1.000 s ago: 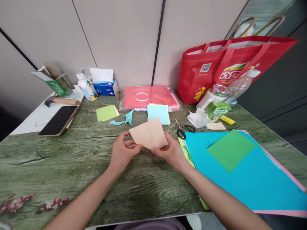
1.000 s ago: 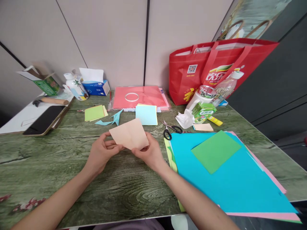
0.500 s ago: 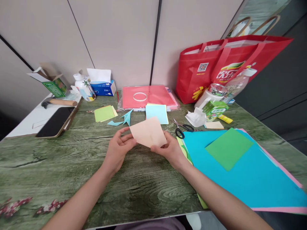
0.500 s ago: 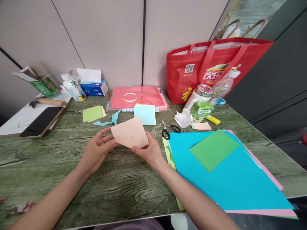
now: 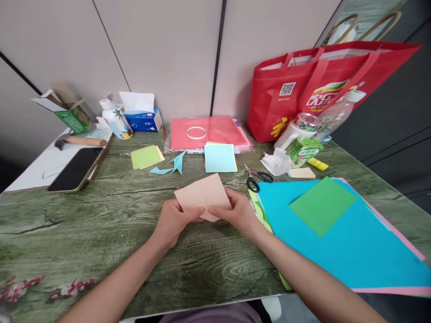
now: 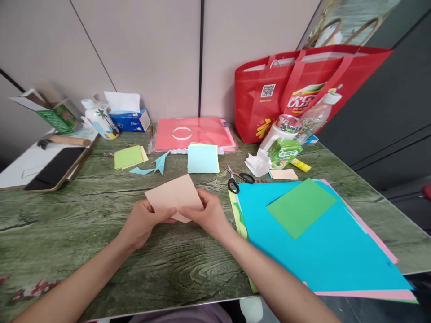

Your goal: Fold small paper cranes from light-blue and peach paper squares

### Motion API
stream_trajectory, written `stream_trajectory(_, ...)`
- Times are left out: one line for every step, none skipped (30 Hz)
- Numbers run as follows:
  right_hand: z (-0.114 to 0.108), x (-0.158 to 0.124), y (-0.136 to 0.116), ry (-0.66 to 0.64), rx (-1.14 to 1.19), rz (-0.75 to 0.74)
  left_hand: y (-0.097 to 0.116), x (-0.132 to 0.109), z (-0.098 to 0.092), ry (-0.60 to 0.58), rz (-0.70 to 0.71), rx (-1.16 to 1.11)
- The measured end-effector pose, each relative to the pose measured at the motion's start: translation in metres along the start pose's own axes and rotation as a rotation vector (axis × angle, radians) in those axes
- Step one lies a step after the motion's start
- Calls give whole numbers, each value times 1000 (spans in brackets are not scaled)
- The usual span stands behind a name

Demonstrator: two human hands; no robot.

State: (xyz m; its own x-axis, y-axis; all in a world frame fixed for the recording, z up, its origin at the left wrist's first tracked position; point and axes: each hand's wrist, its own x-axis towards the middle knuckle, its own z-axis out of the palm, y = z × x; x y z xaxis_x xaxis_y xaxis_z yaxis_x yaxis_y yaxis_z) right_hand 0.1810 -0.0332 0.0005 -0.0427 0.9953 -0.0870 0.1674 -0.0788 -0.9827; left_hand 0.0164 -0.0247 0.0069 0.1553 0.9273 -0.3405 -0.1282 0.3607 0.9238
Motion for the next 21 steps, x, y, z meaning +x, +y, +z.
stream_trajectory(0,0,1,-5,25,6,1,-1,1,-8,-6,17)
stream_trajectory(0,0,1,-11,45,10,2,-1,1,-13,-9,34)
stream_trajectory(0,1,2,-15,57,17,2,-1,1,-16,-10,50)
stream_trajectory(1,1,3,-15,63,23,2,-1,1,-18,-7,62)
stream_trajectory(2,0,3,-10,70,31,2,-1,1,-21,1,66)
stream_trajectory(2,0,4,-1,82,37,1,-1,1,-28,11,60)
stream_trajectory(3,0,5,13,102,43,0,-1,0,-39,24,46)
stream_trajectory(4,0,6,31,126,48,-2,-1,1,-55,36,32)
stream_trajectory(5,0,7,50,146,50,-4,-1,1,-75,41,24)
stream_trajectory(5,-1,8,61,158,49,-6,-2,2,-95,41,24)
stream_trajectory(6,-1,9,64,159,43,-8,-2,3,-114,32,32)
stream_trajectory(7,0,9,54,152,30,-10,-2,4,-127,20,38)
stream_trajectory(7,0,10,41,147,14,-11,-2,5,-131,9,31)
stream_trajectory(8,0,9,29,156,-5,-12,-2,5,-126,2,7)
stream_trajectory(8,1,9,21,184,-23,-11,-2,5,-112,2,-31)
stream_trajectory(8,1,8,17,226,-39,-10,0,5,-91,7,-78)
stream_trajectory(8,1,7,16,272,-58,-8,1,3,-69,17,-117)
stream_trajectory(7,1,6,13,310,-85,-5,2,1,-44,30,-149)
stream_trajectory(6,1,5,7,328,-127,-2,4,-2,-32,28,-155)
stream_trajectory(4,1,4,-10,317,-184,2,5,-5,-29,24,-147)
stream_trajectory(2,0,3,-40,279,-245,5,6,-8,-20,36,-140)
